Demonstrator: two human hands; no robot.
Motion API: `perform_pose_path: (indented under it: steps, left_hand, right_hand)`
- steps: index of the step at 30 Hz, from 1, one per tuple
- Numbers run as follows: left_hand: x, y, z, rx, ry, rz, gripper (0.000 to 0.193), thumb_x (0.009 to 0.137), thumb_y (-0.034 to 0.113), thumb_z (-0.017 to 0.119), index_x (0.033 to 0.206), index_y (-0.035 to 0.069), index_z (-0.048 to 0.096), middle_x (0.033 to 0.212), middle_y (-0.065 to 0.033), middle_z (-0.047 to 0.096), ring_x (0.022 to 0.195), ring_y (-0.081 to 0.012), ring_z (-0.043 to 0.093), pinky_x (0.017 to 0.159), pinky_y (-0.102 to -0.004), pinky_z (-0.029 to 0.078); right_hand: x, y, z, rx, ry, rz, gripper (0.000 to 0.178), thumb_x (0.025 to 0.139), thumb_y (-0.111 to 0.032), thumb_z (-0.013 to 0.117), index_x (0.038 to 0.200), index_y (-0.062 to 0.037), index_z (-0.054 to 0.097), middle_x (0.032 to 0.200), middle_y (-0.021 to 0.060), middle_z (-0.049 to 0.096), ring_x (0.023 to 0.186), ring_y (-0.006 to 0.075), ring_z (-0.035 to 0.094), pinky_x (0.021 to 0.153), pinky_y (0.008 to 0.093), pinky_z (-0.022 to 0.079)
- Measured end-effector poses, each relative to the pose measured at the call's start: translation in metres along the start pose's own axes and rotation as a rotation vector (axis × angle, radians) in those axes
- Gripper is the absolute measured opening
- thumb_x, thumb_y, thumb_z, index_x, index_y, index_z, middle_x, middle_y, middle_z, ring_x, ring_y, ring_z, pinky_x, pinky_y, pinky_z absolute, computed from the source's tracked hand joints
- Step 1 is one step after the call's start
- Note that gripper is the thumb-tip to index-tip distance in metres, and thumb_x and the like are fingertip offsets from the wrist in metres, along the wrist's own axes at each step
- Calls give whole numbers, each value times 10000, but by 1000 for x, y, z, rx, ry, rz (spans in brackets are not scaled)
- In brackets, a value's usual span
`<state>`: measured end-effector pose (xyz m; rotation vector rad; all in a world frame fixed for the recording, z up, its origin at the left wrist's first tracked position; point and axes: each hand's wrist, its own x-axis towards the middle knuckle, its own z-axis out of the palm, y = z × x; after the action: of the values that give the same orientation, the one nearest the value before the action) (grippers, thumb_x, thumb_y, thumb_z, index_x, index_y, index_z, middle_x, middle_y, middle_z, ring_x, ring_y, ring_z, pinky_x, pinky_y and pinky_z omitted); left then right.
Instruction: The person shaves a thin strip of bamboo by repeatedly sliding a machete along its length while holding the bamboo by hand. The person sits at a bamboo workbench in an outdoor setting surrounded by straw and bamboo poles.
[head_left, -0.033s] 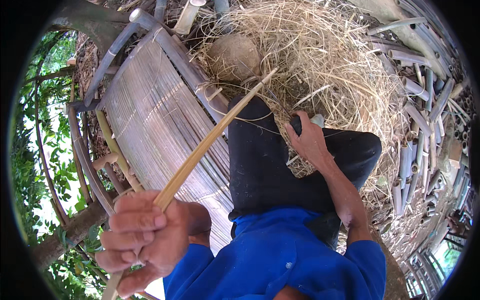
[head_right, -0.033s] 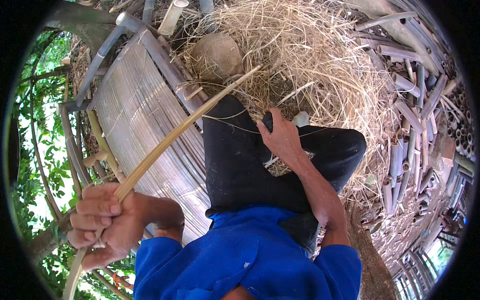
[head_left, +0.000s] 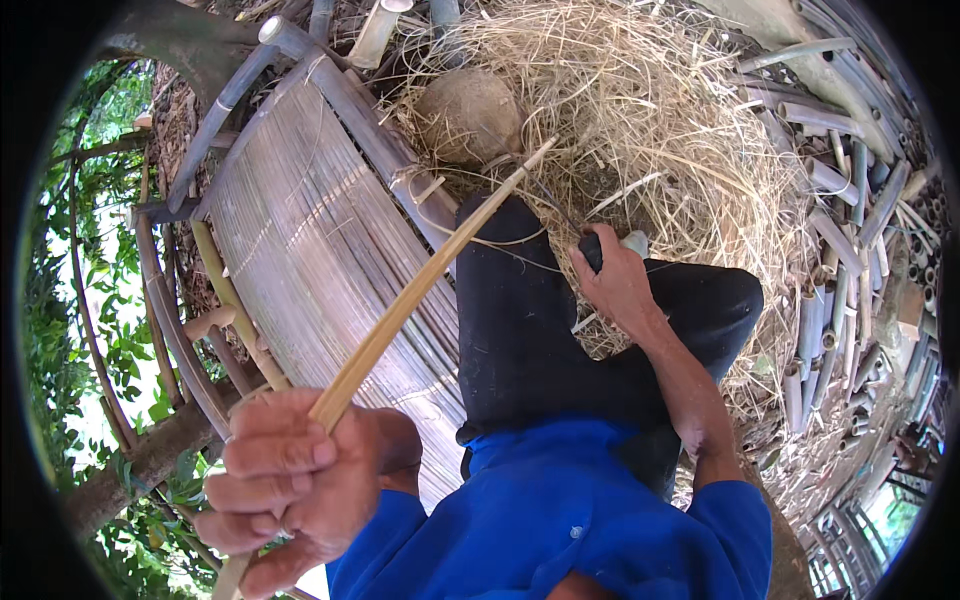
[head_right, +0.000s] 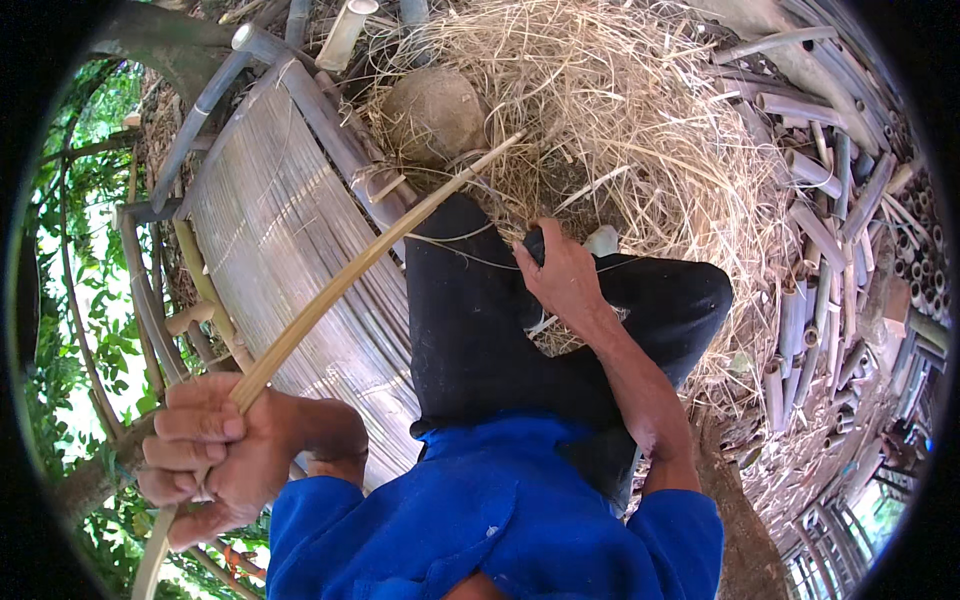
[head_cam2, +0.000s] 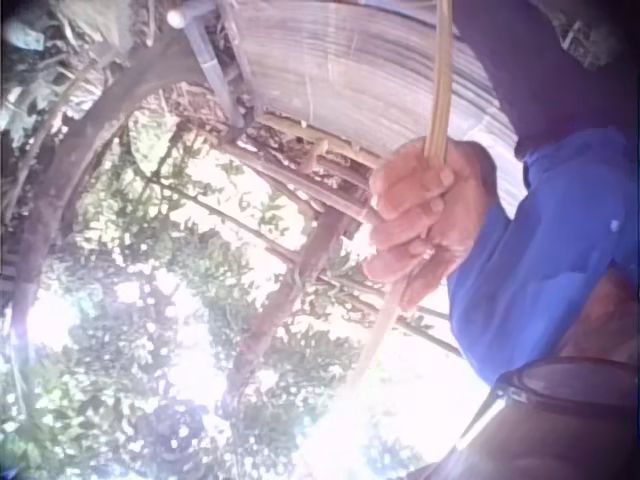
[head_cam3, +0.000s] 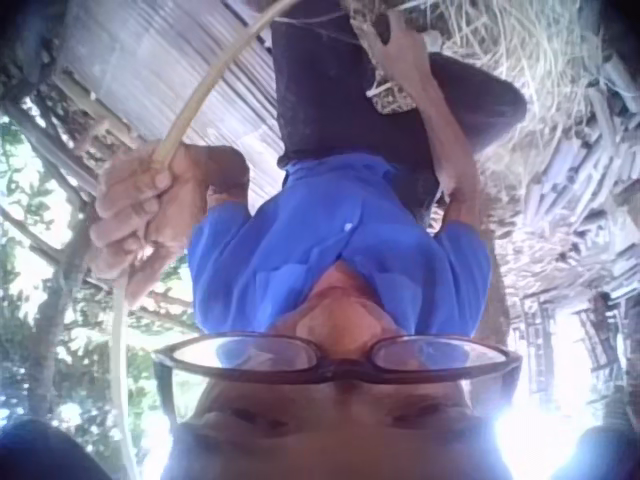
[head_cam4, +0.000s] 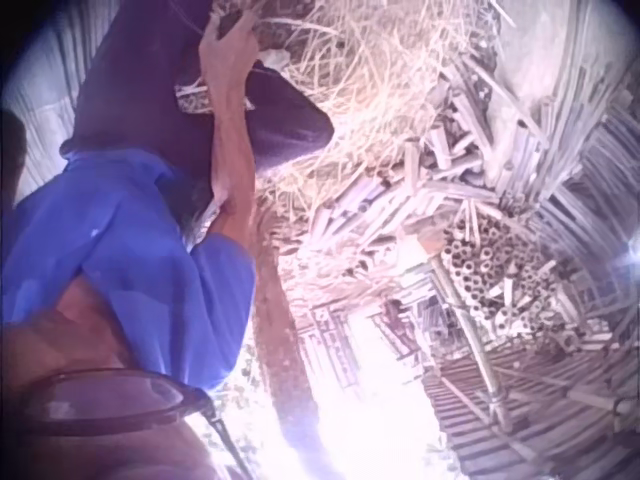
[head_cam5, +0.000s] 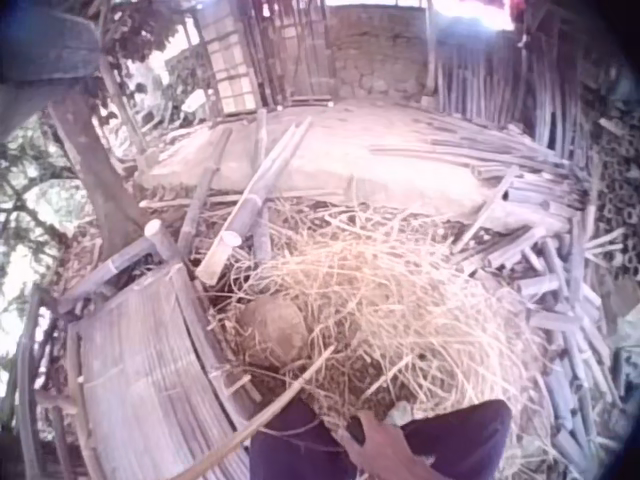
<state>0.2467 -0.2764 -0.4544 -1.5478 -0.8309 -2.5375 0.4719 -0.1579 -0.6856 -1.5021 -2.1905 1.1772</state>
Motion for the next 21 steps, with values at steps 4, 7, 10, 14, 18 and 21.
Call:
perform_pose_path:
  steps: [4, 7, 10, 14, 18, 21]
  left_hand:
    - [-11, -22, 7, 53, 43, 0, 601, 1015, 628, 335, 852, 84, 530, 542, -20, 376, 426, -147, 393, 435, -271, 373]
    - [-32, -76, 1, 270, 37, -57, 660, 1016, 669, 287, 862, 75, 531, 552, -52, 431, 447, -162, 458, 415, -274, 402]
    - [-41, -155, 5, 248, 57, -20, 696, 1004, 705, 255, 864, 79, 524, 552, -64, 464, 439, -173, 484, 375, -277, 404]
    - [-44, -195, 8, 192, 187, -80, 687, 1005, 704, 259, 748, 106, 479, 481, -36, 391, 368, -145, 415, 317, -266, 352]
    - [1, -151, 5, 188, 100, -68, 670, 1003, 696, 266, 606, 164, 357, 464, 17, 298, 348, -101, 292, 311, -260, 221]
    - [59, -75, -13, -31, -87, -130, 575, 990, 621, 448, 677, 141, 407, 512, 13, 352, 425, -102, 324, 388, -253, 260]
  right_hand:
    - [33, 12, 13, 1, 52, -133, 355, 929, -230, 686, 1166, -4, 550, 734, 239, 657, 697, 436, 676, 612, 476, 515]
    - [55, 19, 19, 8, 29, -116, 343, 929, -238, 686, 1126, -2, 532, 708, 229, 649, 673, 441, 669, 594, 493, 515]
    - [71, 27, 22, 43, 18, -89, 346, 929, -254, 681, 1103, -8, 510, 703, 225, 646, 683, 452, 666, 597, 518, 516]
    - [85, 40, 32, -11, 12, -64, 367, 926, -247, 676, 1128, -6, 488, 740, 247, 654, 686, 457, 667, 591, 528, 522]
    - [70, 35, 23, -60, -49, -72, 363, 933, -253, 665, 1134, -9, 487, 823, 253, 670, 707, 455, 671, 611, 527, 533]
    - [47, -2, -3, -2, -36, -120, 364, 935, -263, 668, 1135, -13, 493, 824, 239, 673, 722, 445, 674, 626, 519, 536]
